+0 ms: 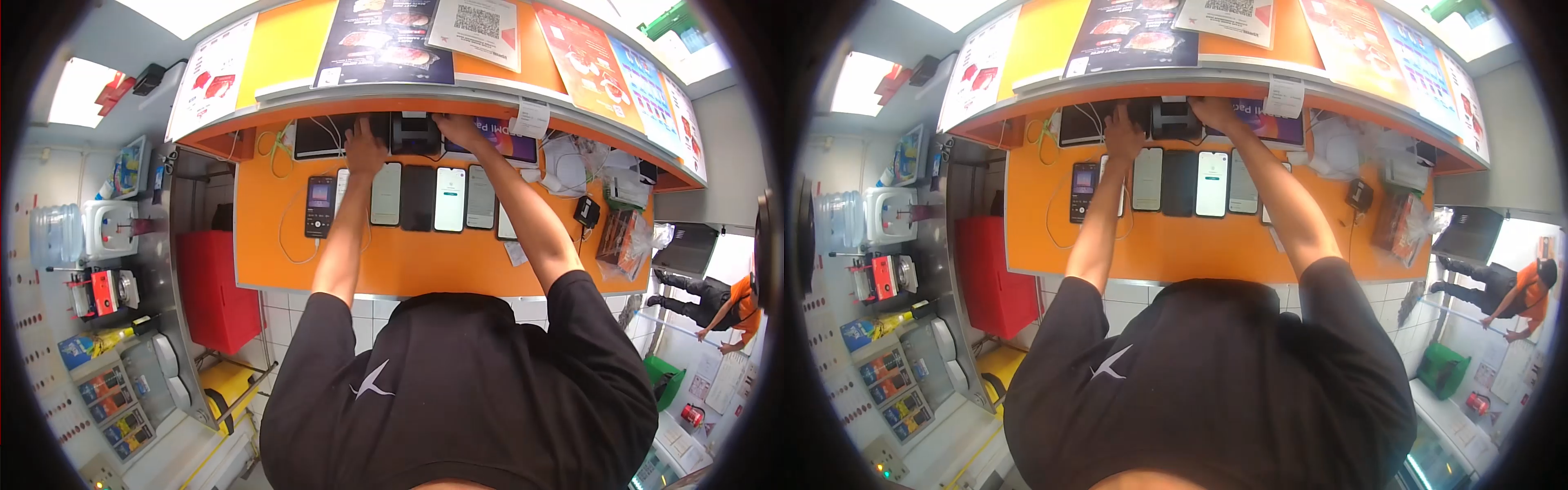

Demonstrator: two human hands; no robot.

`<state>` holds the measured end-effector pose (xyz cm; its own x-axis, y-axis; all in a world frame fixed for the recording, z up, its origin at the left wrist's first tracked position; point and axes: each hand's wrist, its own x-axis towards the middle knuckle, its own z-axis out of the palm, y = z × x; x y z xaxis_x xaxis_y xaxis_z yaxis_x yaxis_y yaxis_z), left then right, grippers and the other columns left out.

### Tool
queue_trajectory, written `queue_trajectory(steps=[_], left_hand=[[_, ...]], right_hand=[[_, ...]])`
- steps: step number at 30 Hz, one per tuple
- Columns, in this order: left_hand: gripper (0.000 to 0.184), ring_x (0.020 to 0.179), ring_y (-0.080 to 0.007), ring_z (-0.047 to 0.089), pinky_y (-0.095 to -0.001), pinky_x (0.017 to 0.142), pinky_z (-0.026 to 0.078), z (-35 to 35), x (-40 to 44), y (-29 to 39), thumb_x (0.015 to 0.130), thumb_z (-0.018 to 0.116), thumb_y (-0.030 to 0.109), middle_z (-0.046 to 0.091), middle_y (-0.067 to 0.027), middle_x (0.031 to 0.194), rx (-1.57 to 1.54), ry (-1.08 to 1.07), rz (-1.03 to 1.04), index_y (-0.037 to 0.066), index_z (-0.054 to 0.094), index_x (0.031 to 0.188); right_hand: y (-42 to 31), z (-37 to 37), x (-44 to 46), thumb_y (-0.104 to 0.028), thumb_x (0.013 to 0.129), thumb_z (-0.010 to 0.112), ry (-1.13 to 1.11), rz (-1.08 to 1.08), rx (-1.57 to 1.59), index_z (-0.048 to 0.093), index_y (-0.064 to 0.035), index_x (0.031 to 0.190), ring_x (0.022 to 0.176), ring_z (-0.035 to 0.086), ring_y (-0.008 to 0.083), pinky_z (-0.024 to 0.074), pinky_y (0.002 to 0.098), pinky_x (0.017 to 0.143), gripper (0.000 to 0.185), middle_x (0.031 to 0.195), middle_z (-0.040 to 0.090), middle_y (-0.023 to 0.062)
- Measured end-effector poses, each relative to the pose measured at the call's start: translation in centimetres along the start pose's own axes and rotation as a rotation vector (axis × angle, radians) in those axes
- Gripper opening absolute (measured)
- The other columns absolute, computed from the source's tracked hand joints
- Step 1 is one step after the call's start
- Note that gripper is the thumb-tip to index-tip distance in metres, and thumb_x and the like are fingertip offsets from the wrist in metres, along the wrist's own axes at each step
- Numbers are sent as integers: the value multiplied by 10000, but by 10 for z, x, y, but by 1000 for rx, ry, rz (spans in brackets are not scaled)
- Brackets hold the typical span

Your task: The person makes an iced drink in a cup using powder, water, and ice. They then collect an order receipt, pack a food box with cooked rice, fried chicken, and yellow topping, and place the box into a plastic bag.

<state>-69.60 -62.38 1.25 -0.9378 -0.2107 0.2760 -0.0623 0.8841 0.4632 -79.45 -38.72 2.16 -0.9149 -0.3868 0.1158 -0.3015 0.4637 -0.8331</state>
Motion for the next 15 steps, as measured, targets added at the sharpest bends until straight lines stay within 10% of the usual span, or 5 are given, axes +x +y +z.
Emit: queue_trajectory(steps=[8,15], left_hand=[[534,1136,-401,624,-530,898,529,-68,-27,35,827,603,118,636,-213,1239,188,-691,-233,81,495,1348],[494,1340,-378,477,-538,1054,419,-21,-41,75,831,616,175,523,-209,1424,-103,-245,284,17,536,1293]], right_hand=[[6,7,39,-235,903,673,145,-49,-278,641,-16,1213,1075,645,306,492,398,945,381,1114,687,190],[-11,-2,46,-230,898,684,177,-43,-235,649,-17,1207,1069,646,304,493,400,945,377,1103,692,181]])
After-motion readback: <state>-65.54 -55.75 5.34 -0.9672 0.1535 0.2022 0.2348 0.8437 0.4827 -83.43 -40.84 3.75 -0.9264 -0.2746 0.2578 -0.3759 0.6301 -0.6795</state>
